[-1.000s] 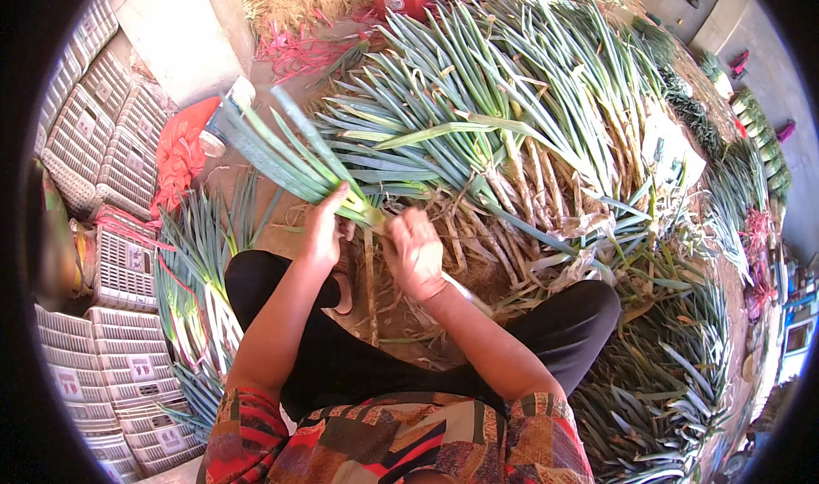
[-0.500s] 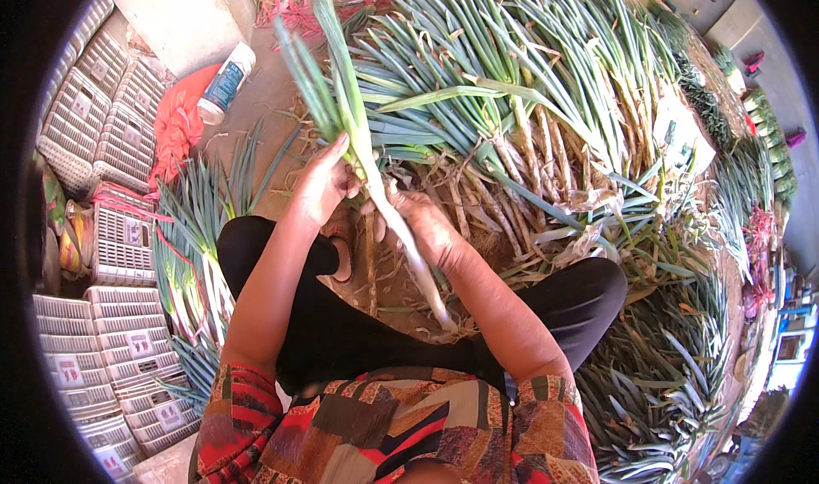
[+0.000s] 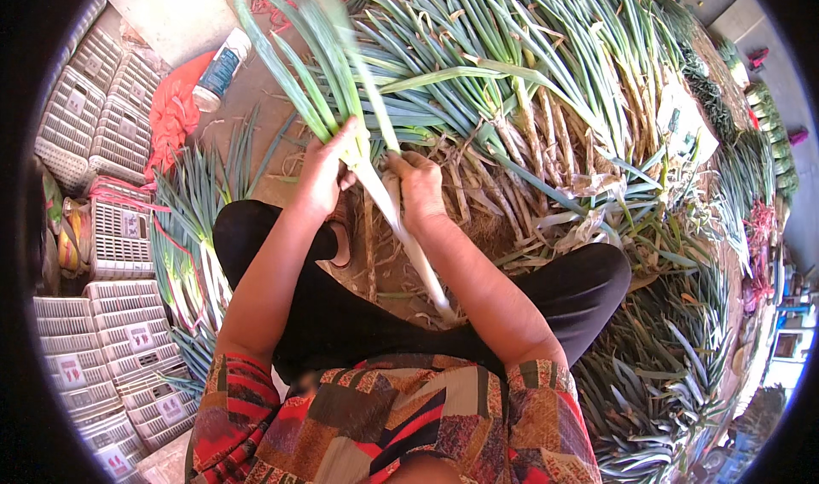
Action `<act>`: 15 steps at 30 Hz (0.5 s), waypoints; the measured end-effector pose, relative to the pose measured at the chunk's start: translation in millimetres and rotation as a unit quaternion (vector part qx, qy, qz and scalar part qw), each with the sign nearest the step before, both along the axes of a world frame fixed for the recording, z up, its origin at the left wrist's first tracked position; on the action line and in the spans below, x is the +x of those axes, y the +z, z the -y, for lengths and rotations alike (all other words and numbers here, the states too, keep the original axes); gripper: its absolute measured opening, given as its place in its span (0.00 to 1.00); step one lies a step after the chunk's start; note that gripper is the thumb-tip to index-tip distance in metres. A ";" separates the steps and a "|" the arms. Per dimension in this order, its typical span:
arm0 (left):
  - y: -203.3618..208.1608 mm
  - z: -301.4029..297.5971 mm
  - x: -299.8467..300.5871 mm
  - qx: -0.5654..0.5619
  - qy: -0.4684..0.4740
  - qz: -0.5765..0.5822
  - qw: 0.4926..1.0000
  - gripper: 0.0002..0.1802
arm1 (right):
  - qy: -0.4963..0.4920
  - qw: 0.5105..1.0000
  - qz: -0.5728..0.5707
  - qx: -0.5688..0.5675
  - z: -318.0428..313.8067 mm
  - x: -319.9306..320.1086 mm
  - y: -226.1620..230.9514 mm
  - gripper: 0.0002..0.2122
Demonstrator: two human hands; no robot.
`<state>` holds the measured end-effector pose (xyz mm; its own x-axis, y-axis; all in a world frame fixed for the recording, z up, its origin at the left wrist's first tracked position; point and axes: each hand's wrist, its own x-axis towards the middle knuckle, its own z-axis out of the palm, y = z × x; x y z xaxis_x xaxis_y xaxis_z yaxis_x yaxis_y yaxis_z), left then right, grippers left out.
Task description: The person cleans and sorts green onions by hand, peeling away outer layers and placing them into bundles while sitting among piles of produce.
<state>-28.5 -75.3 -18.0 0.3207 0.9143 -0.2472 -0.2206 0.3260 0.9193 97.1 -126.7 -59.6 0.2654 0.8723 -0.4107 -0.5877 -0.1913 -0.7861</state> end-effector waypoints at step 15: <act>6.1 4.3 7.2 0.062 0.020 -0.078 0.995 0.15 | 0.156 0.857 0.477 0.118 26.3 27.0 8.9 0.18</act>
<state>-21.3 -79.6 -11.9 0.2492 0.9525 -0.1752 -0.0828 0.2012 0.9760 124.1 -153.1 -50.7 0.1199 0.9909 0.0610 0.3952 0.0087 -0.9185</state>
